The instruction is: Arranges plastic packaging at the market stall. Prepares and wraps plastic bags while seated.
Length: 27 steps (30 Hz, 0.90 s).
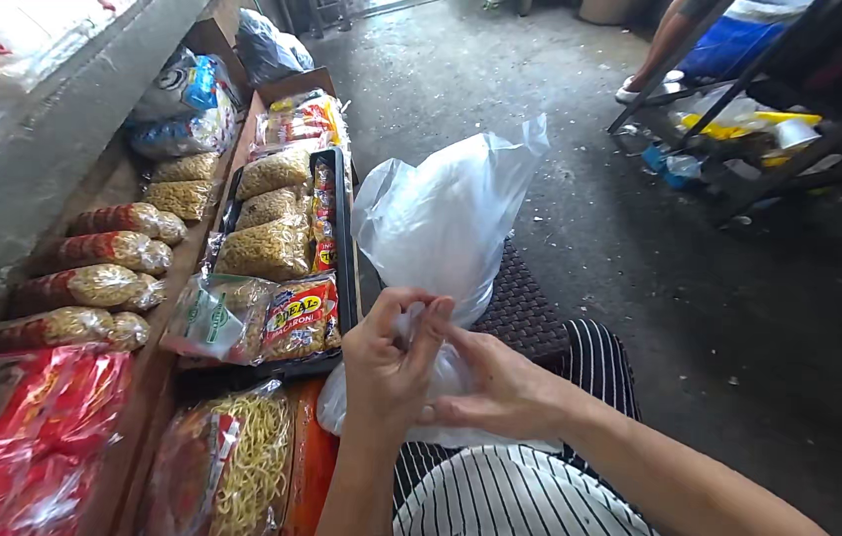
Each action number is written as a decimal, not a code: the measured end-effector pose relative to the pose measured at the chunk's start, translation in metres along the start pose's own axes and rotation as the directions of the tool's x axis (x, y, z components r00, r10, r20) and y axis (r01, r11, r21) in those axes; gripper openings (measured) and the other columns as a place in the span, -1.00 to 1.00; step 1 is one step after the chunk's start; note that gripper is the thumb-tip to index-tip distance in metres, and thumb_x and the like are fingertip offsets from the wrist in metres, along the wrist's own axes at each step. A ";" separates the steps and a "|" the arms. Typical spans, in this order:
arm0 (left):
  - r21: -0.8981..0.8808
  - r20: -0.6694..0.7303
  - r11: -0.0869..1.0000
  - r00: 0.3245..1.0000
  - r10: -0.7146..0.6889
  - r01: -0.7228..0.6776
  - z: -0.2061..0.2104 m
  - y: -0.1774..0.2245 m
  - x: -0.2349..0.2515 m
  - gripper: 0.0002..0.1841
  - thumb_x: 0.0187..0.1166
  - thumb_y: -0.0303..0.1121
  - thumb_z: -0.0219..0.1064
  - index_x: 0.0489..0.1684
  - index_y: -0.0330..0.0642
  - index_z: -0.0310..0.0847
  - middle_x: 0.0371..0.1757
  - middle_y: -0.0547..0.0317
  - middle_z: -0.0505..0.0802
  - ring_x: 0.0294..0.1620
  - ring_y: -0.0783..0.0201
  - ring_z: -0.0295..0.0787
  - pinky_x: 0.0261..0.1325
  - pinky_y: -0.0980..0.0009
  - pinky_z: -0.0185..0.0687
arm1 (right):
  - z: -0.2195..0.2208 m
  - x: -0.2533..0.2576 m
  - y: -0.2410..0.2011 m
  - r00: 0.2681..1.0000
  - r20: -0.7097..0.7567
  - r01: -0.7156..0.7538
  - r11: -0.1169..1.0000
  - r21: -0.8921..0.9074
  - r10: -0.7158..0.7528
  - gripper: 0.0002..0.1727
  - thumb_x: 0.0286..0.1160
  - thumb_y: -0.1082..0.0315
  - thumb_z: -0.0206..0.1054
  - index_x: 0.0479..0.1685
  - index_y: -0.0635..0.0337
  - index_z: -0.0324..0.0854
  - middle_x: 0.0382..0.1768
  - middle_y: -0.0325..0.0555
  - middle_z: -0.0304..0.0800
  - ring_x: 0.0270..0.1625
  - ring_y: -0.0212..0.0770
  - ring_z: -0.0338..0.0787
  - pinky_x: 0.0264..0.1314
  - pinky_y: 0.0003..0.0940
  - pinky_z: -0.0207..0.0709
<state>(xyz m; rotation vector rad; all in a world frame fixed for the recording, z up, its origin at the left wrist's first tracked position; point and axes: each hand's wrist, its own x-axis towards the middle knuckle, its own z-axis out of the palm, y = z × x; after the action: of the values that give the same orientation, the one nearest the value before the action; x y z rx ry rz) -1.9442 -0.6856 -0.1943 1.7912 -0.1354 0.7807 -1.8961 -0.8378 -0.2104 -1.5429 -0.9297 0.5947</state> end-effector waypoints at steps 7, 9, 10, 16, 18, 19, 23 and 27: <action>0.124 0.088 0.987 0.990 -0.111 0.100 -0.036 0.002 -0.001 -0.33 0.77 0.21 -0.03 0.17 -0.29 0.70 0.03 0.34 0.84 0.00 0.70 0.71 0.04 0.68 0.65 | -0.011 -0.004 0.000 0.998 -0.058 -0.026 0.984 0.174 0.037 -0.92 0.47 0.40 0.36 -0.21 0.20 0.72 -0.40 -0.51 0.79 -0.30 -0.79 0.71 -0.18 -0.79 0.60; 0.103 0.199 0.986 0.969 -0.148 0.129 -0.048 -0.002 -0.005 -0.28 0.58 0.36 0.14 0.30 -0.13 0.67 0.18 0.42 0.81 0.11 0.69 0.70 0.04 0.66 0.65 | -0.014 -0.007 -0.003 0.998 -0.044 -0.028 0.974 0.224 0.039 -0.96 0.46 0.41 0.37 -0.25 0.14 0.72 -0.43 -0.57 0.77 -0.33 -0.80 0.69 -0.22 -0.79 0.59; 0.035 0.290 0.983 0.940 -0.181 0.178 -0.048 -0.001 -0.007 -0.34 0.48 0.33 0.29 0.31 0.00 0.66 0.17 0.55 0.83 0.14 0.71 0.73 0.14 0.62 0.71 | -0.015 -0.007 -0.004 0.999 -0.036 -0.027 0.970 0.241 0.036 -0.97 0.45 0.43 0.37 -0.26 0.14 0.71 -0.43 -0.59 0.76 -0.34 -0.81 0.68 -0.23 -0.80 0.57; -0.050 0.358 0.995 0.932 -0.060 0.084 -0.026 -0.003 -0.008 -0.76 0.77 -0.22 0.22 0.00 -0.19 0.71 -0.10 0.42 0.87 -0.01 0.67 0.78 0.18 0.58 0.74 | -0.033 -0.015 -0.013 0.997 0.001 -0.072 0.995 -0.067 0.072 -0.55 0.39 -0.12 0.49 -0.26 0.14 0.75 -0.50 -0.44 0.74 -0.41 -0.69 0.68 -0.35 -0.63 0.57; -0.001 0.314 0.999 0.949 -0.033 0.035 -0.029 0.002 -0.005 -0.78 0.76 -0.20 0.23 -0.09 -0.10 0.74 -0.17 0.52 0.85 -0.06 0.77 0.74 0.13 0.67 0.71 | -0.048 -0.021 -0.016 0.995 -0.095 -0.017 0.970 -0.243 -0.007 -0.37 0.37 -0.32 0.41 -0.20 0.16 0.75 -0.44 -0.32 0.77 -0.35 -0.59 0.71 -0.31 -0.54 0.60; -0.007 0.319 0.999 0.947 -0.032 0.037 -0.030 0.004 -0.004 -0.79 0.75 -0.20 0.25 -0.10 -0.09 0.75 -0.16 0.52 0.86 -0.05 0.77 0.74 0.13 0.67 0.71 | -0.054 -0.021 -0.017 0.990 -0.128 0.028 0.961 -0.276 -0.066 -0.36 0.40 -0.32 0.39 -0.08 0.16 0.76 -0.32 -0.32 0.82 -0.24 -0.64 0.74 -0.19 -0.61 0.62; -0.136 0.342 0.981 0.936 -0.087 0.141 -0.020 0.003 -0.005 -0.86 0.65 -0.27 0.37 -0.06 -0.09 0.76 -0.11 0.47 0.89 -0.07 0.64 0.81 0.10 0.57 0.78 | -0.053 -0.014 -0.022 0.978 -0.092 0.174 0.976 -0.133 -0.187 -0.27 0.51 -0.18 0.38 0.35 0.34 0.61 0.11 -0.19 0.82 0.16 -0.66 0.70 0.26 -0.69 0.57; -0.314 0.210 0.922 0.964 -0.164 0.225 -0.022 0.010 -0.006 -0.84 0.53 -0.31 0.46 -0.02 0.18 0.80 -0.08 0.62 0.90 -0.07 0.68 0.81 0.06 0.64 0.77 | -0.052 -0.015 -0.011 0.962 -0.155 0.233 0.972 0.028 -0.226 -0.67 0.62 0.10 0.37 -0.02 0.23 0.71 -0.25 -0.45 0.80 -0.18 -0.76 0.70 -0.07 -0.78 0.60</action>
<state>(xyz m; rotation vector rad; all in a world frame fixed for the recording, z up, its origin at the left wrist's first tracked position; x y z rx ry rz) -1.9630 -0.6718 -0.1866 1.5177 -0.1936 0.4210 -1.8648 -0.8798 -0.1919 -1.3937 -0.9552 0.3264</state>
